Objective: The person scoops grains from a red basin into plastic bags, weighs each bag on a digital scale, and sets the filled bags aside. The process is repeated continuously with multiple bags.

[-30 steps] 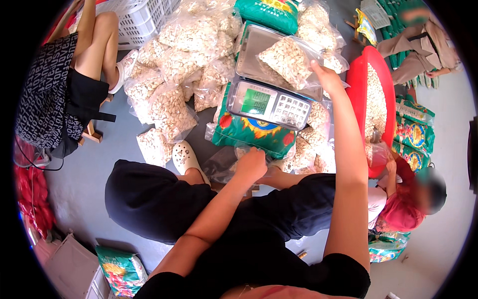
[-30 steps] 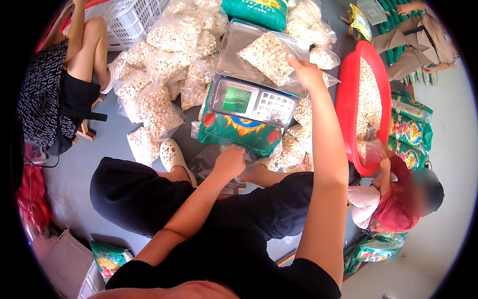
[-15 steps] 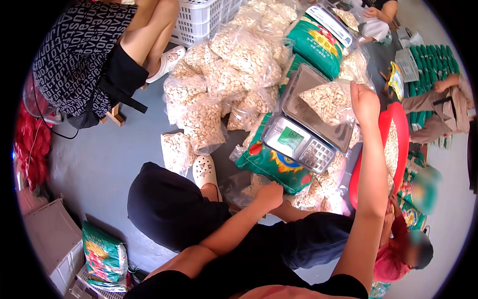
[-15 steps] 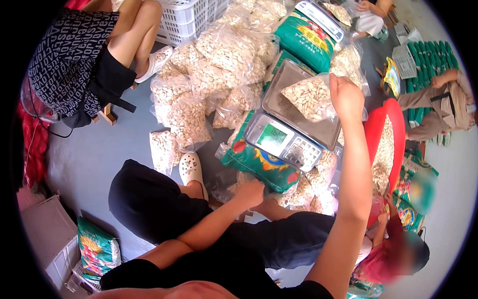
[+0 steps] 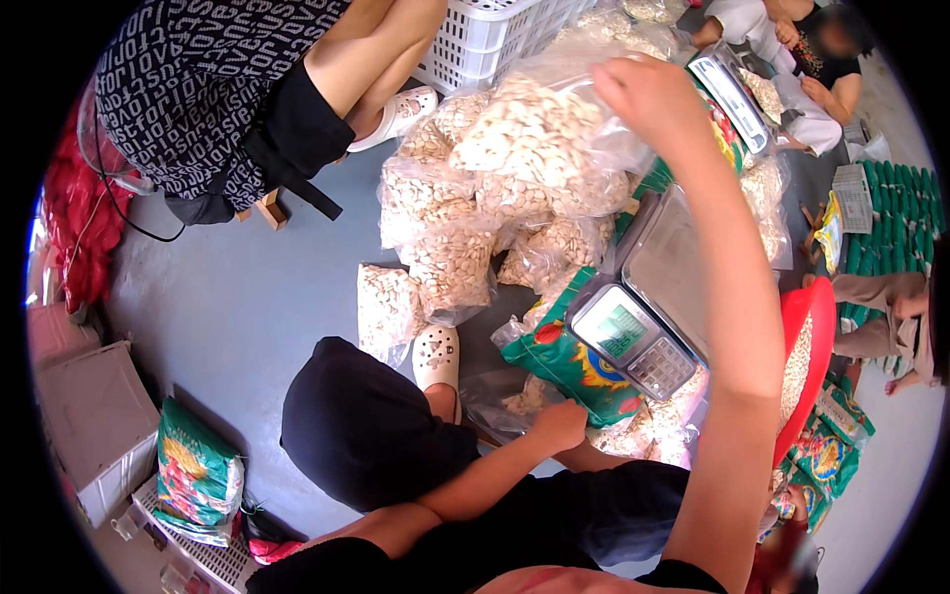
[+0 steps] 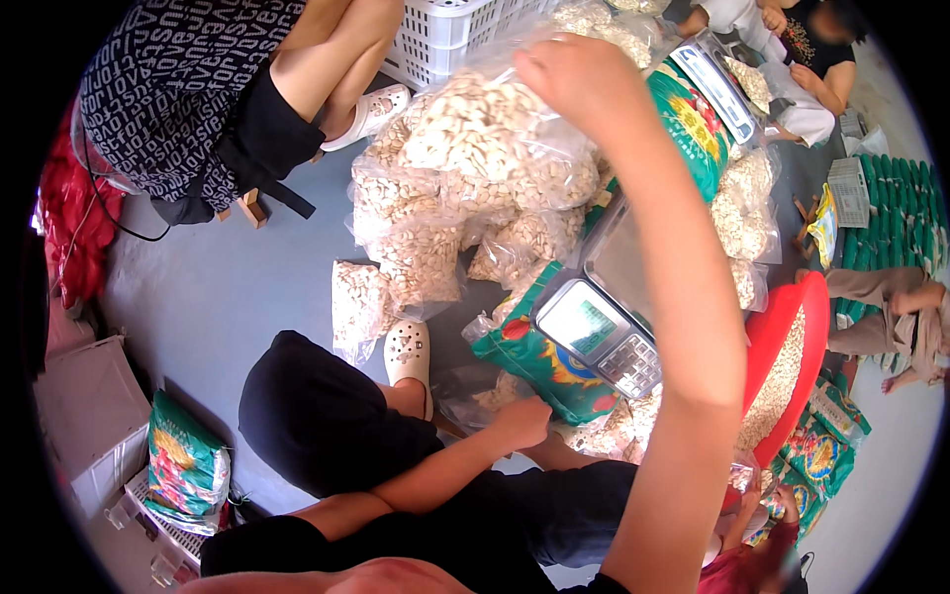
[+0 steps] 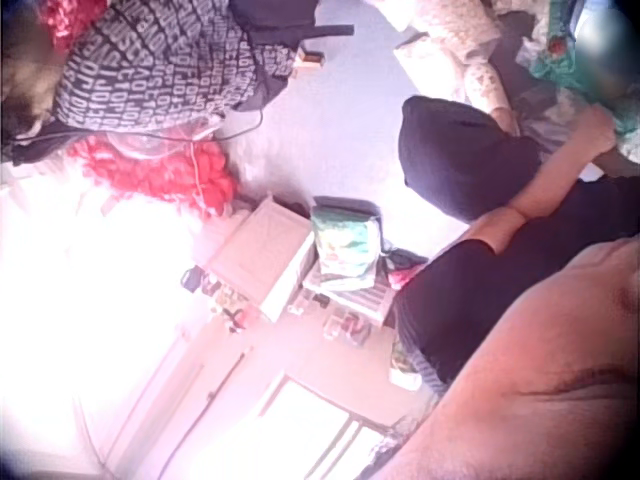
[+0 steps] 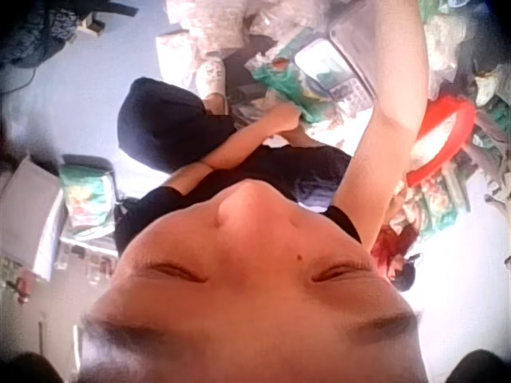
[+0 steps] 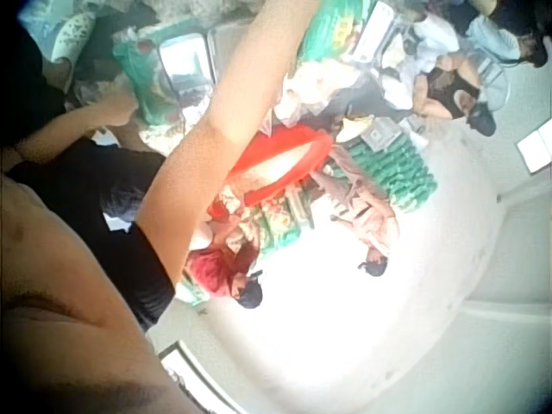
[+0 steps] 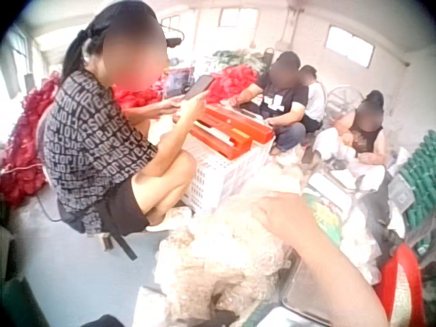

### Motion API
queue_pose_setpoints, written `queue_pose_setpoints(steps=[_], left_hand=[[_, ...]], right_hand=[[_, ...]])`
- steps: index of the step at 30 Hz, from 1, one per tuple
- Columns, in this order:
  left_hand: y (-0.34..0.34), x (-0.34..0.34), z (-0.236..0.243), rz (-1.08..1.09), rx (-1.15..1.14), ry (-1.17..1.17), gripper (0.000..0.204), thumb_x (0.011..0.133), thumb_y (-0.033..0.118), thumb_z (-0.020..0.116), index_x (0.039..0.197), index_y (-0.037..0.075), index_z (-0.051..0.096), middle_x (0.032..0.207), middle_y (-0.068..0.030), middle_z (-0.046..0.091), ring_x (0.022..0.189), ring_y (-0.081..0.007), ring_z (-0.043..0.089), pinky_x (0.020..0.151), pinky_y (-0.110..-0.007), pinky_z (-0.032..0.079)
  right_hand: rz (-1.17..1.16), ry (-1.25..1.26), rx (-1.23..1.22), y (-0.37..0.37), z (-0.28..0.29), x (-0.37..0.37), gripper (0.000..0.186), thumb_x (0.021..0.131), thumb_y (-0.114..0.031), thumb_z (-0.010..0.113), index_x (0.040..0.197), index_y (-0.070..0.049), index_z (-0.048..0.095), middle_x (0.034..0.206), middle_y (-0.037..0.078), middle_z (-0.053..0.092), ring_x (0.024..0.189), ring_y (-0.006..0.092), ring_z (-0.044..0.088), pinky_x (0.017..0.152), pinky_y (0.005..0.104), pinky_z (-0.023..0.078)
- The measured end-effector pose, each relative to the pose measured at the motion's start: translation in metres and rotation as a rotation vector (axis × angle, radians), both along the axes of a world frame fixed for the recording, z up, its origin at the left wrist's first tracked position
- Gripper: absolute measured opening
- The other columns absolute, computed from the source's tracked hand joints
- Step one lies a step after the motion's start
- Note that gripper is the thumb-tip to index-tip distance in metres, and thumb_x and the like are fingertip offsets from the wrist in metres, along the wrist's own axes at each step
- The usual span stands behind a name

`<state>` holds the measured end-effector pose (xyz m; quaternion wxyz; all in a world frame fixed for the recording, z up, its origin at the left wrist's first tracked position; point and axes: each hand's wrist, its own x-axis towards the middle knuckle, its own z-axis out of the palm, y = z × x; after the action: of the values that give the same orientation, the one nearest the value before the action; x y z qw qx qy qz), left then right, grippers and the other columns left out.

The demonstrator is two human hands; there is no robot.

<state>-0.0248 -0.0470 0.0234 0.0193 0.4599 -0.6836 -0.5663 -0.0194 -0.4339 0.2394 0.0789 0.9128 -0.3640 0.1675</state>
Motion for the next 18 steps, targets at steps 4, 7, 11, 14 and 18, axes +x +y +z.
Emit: queue_pose_setpoints(steps=[4, 7, 11, 14, 18], left_hand=[[0.0, 0.003, -0.005, 0.061, 0.016, 0.017, 0.022, 0.077, 0.012, 0.051, 0.088, 0.001, 0.066, 0.095, -0.0193, 0.06, 0.089, -0.0365, 0.062, 0.075, -0.046, 0.051], [0.004, 0.007, -0.005, 0.101, 0.081, 0.011, 0.021, 0.077, 0.012, 0.051, 0.088, 0.001, 0.065, 0.097, -0.0188, 0.059, 0.089, -0.0361, 0.062, 0.075, -0.046, 0.051], [-0.005, 0.02, 0.009, 0.112, 0.154, -0.014, 0.02, 0.076, 0.01, 0.051, 0.087, 0.002, 0.065, 0.098, -0.0188, 0.059, 0.088, -0.0365, 0.062, 0.074, -0.047, 0.051], [0.006, 0.014, -0.001, 0.042, -0.011, -0.055, 0.021, 0.076, 0.009, 0.05, 0.087, 0.002, 0.065, 0.098, -0.0193, 0.059, 0.087, -0.0378, 0.063, 0.073, -0.047, 0.051], [-0.008, 0.015, 0.02, -0.037, -0.032, -0.034, 0.022, 0.076, 0.009, 0.049, 0.087, -0.002, 0.065, 0.096, -0.0231, 0.061, 0.087, -0.0404, 0.062, 0.075, -0.048, 0.051]], right_hand=[[-0.105, 0.233, 0.277, -0.009, -0.066, 0.067, 0.03, 0.093, -0.025, 0.045, 0.085, -0.011, 0.07, 0.093, 0.008, 0.068, 0.076, 0.023, 0.066, 0.071, 0.0392, 0.054], [-0.247, 0.245, 0.554, -0.012, -0.169, 0.102, 0.024, 0.089, -0.032, 0.055, 0.091, -0.013, 0.069, 0.105, 0.013, 0.064, 0.076, 0.0253, 0.064, 0.069, 0.0396, 0.053], [-0.143, 0.125, 0.413, 0.035, -0.196, 0.105, 0.024, 0.087, -0.033, 0.057, 0.095, -0.012, 0.066, 0.096, 0.009, 0.061, 0.08, 0.0256, 0.063, 0.069, 0.0401, 0.052], [-0.104, 0.064, 0.383, 0.052, -0.156, 0.077, 0.024, 0.086, -0.034, 0.058, 0.094, -0.012, 0.065, 0.094, 0.006, 0.059, 0.085, 0.0263, 0.062, 0.071, 0.0403, 0.051], [-0.168, 0.179, 0.456, 0.096, -0.068, -0.022, 0.023, 0.086, -0.033, 0.059, 0.092, -0.011, 0.061, 0.095, 0.007, 0.058, 0.087, 0.0287, 0.061, 0.072, 0.0407, 0.05]])
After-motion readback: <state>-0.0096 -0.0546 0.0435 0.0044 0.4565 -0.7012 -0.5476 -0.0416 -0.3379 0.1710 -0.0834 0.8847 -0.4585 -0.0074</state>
